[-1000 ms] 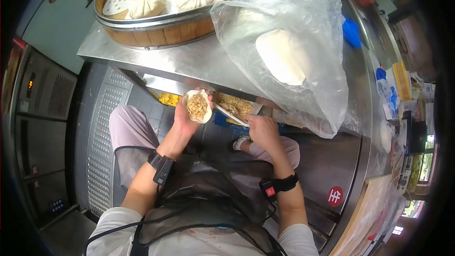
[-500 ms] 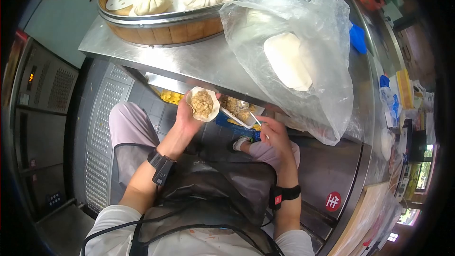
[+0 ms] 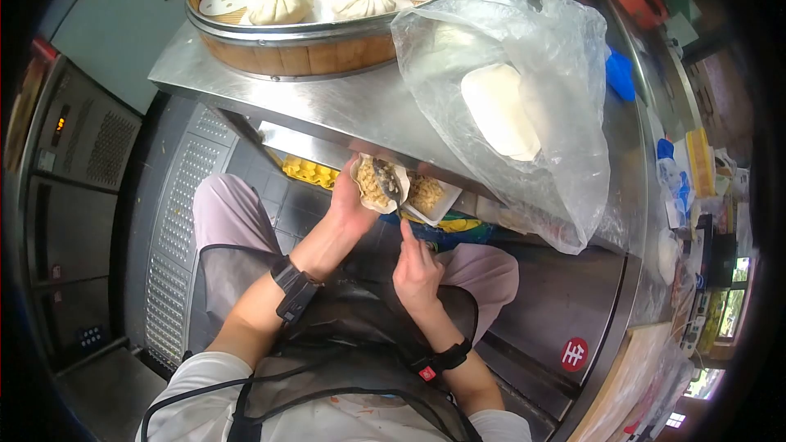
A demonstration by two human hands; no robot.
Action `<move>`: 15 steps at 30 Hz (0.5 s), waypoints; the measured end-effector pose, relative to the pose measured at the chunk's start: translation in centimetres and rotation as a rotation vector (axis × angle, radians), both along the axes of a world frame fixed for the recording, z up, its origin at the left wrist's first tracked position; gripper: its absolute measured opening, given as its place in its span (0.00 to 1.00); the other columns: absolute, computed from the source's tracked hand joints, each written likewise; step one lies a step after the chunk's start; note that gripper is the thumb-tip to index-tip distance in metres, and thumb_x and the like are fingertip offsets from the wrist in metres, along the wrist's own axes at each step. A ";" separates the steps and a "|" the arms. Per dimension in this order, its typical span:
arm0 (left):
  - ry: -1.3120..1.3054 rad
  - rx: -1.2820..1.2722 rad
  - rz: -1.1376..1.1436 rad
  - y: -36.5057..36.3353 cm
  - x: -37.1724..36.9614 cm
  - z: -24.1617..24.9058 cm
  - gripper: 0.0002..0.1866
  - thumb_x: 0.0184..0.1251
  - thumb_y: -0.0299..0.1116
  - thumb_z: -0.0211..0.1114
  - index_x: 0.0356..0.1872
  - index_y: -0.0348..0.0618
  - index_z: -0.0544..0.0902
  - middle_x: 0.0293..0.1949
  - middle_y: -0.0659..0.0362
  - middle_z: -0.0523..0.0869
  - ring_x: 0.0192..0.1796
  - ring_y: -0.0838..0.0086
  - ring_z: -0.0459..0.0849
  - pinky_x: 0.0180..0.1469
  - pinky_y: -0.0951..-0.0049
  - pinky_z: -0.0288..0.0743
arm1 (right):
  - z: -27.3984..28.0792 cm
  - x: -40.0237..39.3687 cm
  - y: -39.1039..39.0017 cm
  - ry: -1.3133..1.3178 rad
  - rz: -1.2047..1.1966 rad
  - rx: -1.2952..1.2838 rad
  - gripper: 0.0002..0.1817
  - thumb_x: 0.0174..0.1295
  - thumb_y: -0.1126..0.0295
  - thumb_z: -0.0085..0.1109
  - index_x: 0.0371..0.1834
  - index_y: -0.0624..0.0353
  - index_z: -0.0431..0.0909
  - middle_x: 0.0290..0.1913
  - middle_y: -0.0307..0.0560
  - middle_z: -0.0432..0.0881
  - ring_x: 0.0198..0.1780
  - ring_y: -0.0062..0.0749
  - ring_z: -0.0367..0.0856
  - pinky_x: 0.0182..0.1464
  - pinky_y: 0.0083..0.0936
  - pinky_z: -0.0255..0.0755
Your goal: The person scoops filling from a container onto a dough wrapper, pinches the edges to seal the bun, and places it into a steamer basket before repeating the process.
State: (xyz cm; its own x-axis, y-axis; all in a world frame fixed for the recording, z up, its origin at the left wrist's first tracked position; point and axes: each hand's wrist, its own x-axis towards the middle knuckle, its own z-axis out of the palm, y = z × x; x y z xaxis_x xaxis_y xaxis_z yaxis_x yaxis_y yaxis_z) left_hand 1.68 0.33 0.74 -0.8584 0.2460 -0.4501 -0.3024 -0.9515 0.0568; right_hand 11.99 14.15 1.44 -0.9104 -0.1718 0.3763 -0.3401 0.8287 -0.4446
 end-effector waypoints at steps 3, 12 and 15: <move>0.024 -0.017 -0.015 -0.3 0.1 0.5 0.27 0.76 0.49 0.33 0.53 0.36 0.71 0.48 0.47 0.80 0.51 0.56 0.79 0.57 0.58 0.73 | 0.4 -0.7 0.4 0.060 0.025 -0.187 0.22 0.56 0.84 0.52 0.56 0.63 0.75 0.28 0.51 0.77 0.26 0.43 0.78 0.28 0.34 0.71; 0.014 -0.043 -0.052 -0.5 0.2 1.1 0.28 0.75 0.50 0.34 0.53 0.34 0.69 0.47 0.44 0.79 0.51 0.54 0.79 0.57 0.54 0.73 | 1.2 -1.3 2.0 0.108 0.121 0.137 0.20 0.54 0.85 0.53 0.51 0.62 0.78 0.21 0.45 0.69 0.19 0.37 0.73 0.22 0.33 0.67; -0.044 -0.006 -0.051 -0.4 0.2 1.4 0.27 0.75 0.50 0.34 0.53 0.34 0.69 0.47 0.44 0.79 0.50 0.53 0.79 0.57 0.54 0.72 | 0.3 -0.7 1.9 0.114 0.104 0.056 0.19 0.55 0.84 0.52 0.52 0.63 0.78 0.22 0.45 0.72 0.20 0.38 0.75 0.23 0.30 0.69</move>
